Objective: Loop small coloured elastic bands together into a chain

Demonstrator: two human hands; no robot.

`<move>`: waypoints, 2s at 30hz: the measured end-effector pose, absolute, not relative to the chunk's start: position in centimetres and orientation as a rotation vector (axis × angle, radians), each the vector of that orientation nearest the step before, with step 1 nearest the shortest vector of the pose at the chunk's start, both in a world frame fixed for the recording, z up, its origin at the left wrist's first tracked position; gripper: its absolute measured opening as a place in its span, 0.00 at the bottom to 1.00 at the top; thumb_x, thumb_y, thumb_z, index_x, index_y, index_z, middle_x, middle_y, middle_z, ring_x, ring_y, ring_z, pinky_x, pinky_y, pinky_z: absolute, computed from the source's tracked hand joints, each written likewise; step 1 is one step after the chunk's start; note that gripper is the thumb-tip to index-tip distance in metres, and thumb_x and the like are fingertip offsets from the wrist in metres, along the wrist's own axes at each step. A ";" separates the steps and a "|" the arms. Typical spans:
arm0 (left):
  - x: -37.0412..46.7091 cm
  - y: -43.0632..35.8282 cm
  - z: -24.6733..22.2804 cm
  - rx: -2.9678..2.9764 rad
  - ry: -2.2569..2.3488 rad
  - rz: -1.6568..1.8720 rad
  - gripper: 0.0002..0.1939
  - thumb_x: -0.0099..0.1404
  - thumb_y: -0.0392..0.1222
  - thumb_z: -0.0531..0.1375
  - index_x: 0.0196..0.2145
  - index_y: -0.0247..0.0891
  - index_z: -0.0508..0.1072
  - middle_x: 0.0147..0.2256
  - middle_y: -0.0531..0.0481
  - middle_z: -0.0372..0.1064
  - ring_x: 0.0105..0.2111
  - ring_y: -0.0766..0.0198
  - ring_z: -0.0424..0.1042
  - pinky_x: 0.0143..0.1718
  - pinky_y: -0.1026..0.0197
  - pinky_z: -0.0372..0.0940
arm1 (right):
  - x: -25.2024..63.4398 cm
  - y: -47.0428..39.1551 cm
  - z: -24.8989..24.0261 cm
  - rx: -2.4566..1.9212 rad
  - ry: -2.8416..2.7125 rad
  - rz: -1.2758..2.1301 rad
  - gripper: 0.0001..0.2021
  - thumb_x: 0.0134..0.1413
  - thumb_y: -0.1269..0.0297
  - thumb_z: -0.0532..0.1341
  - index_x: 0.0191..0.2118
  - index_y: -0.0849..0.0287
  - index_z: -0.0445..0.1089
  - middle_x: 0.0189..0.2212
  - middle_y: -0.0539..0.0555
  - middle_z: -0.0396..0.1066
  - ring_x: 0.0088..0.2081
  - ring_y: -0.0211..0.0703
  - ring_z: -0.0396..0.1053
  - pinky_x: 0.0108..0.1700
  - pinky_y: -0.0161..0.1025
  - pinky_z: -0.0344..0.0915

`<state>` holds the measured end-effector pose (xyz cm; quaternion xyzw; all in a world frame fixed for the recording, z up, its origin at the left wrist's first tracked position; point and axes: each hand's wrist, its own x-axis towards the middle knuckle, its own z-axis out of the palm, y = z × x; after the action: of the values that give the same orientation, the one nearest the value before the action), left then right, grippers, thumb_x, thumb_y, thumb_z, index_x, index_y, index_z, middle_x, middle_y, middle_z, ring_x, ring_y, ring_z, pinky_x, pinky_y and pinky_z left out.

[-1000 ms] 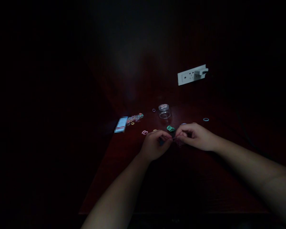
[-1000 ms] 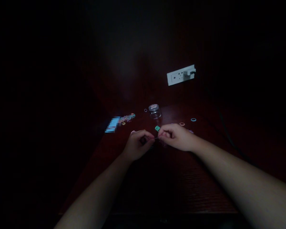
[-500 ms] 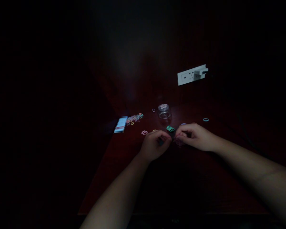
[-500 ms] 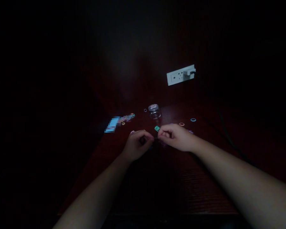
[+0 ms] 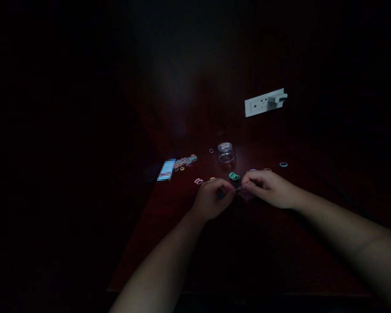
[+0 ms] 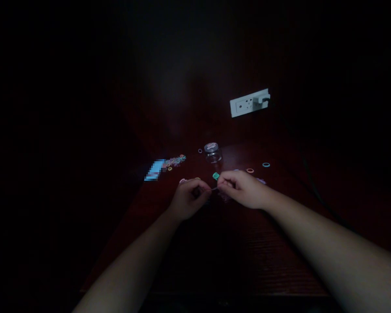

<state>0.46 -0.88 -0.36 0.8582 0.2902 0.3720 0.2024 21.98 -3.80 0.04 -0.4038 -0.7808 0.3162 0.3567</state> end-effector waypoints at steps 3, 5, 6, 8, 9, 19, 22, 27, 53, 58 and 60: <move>0.5 -0.8 -0.5 2.382 0.789 1.034 0.06 0.63 0.40 0.60 0.30 0.37 0.74 0.27 0.52 0.73 0.26 0.68 0.69 0.32 0.63 0.64 | 22.0 -3.8 0.0 -1.042 -2.028 0.805 0.13 0.62 0.55 0.56 0.32 0.59 0.67 0.26 0.52 0.72 0.27 0.38 0.67 0.29 0.36 0.61; 0.4 -0.8 -0.6 2.374 0.779 1.031 0.06 0.64 0.40 0.59 0.30 0.37 0.74 0.27 0.52 0.73 0.26 0.68 0.68 0.31 0.64 0.63 | 22.1 -3.7 -0.1 -1.051 -2.025 0.814 0.13 0.62 0.55 0.56 0.32 0.59 0.67 0.26 0.52 0.71 0.27 0.38 0.67 0.29 0.36 0.61; 0.4 -0.8 -0.6 2.373 0.779 1.029 0.06 0.64 0.40 0.59 0.30 0.37 0.74 0.26 0.51 0.72 0.26 0.68 0.68 0.31 0.64 0.63 | 22.1 -3.7 -0.1 -1.061 -2.020 0.813 0.14 0.62 0.54 0.56 0.32 0.59 0.66 0.26 0.52 0.71 0.26 0.38 0.66 0.28 0.35 0.60; 0.4 -0.7 -0.7 2.374 0.789 1.026 0.06 0.63 0.39 0.59 0.29 0.37 0.73 0.26 0.51 0.72 0.26 0.68 0.68 0.31 0.64 0.63 | 22.3 -3.6 -0.2 -1.086 -2.003 0.789 0.14 0.62 0.53 0.56 0.31 0.59 0.66 0.24 0.51 0.69 0.25 0.38 0.64 0.27 0.35 0.59; 0.3 -0.6 -0.7 2.373 0.793 1.029 0.06 0.63 0.38 0.59 0.29 0.37 0.73 0.26 0.51 0.71 0.26 0.68 0.68 0.30 0.64 0.63 | 22.4 -3.5 -0.1 -1.099 -1.991 0.767 0.15 0.61 0.53 0.56 0.31 0.59 0.66 0.23 0.50 0.68 0.25 0.37 0.63 0.27 0.35 0.58; -1.0 1.6 -2.1 2.248 0.899 1.097 0.07 0.62 0.41 0.60 0.30 0.35 0.73 0.26 0.52 0.70 0.24 0.70 0.65 0.25 0.68 0.60 | 29.1 -2.8 1.9 -1.635 -1.973 0.585 0.12 0.53 0.55 0.59 0.26 0.57 0.66 0.22 0.51 0.67 0.24 0.40 0.63 0.27 0.37 0.59; -1.3 2.2 -2.3 2.185 0.922 1.113 0.07 0.61 0.41 0.60 0.30 0.35 0.73 0.25 0.52 0.69 0.24 0.71 0.64 0.24 0.68 0.59 | 30.5 -2.5 1.5 -1.722 -1.966 0.653 0.11 0.50 0.55 0.60 0.25 0.57 0.68 0.22 0.51 0.69 0.24 0.41 0.64 0.29 0.39 0.60; -1.5 2.6 -2.4 2.147 0.947 1.135 0.07 0.60 0.41 0.61 0.30 0.35 0.74 0.26 0.52 0.69 0.24 0.71 0.64 0.25 0.69 0.60 | 31.0 -2.1 0.7 -1.762 -1.974 0.737 0.08 0.47 0.58 0.60 0.26 0.57 0.70 0.23 0.52 0.71 0.26 0.42 0.66 0.31 0.40 0.61; -5.3 7.0 -2.9 1.930 1.322 1.433 0.08 0.62 0.42 0.58 0.33 0.34 0.73 0.28 0.51 0.71 0.28 0.67 0.69 0.32 0.66 0.66 | 31.6 -0.6 0.1 -2.024 -1.757 0.366 0.13 0.56 0.59 0.54 0.32 0.60 0.73 0.30 0.59 0.77 0.31 0.48 0.73 0.34 0.41 0.65; -7.9 9.7 -4.1 1.904 1.735 1.353 0.13 0.65 0.35 0.52 0.44 0.36 0.72 0.46 0.44 0.74 0.47 0.60 0.72 0.53 0.59 0.64 | 30.9 -0.4 -0.3 -2.001 -1.826 0.300 0.14 0.56 0.58 0.53 0.34 0.60 0.74 0.31 0.59 0.77 0.32 0.49 0.73 0.34 0.41 0.65; -8.5 10.4 -4.7 1.904 1.818 1.267 0.15 0.63 0.32 0.52 0.47 0.36 0.72 0.50 0.42 0.72 0.53 0.57 0.69 0.58 0.56 0.60 | 30.6 -0.4 -0.5 -1.970 -1.865 0.327 0.14 0.56 0.58 0.54 0.34 0.59 0.75 0.31 0.58 0.77 0.32 0.48 0.73 0.34 0.41 0.64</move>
<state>-8.48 10.42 -4.73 0.6477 0.6186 0.4311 0.1097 30.60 -0.39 -0.53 -0.7060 -0.6682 0.1171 0.2031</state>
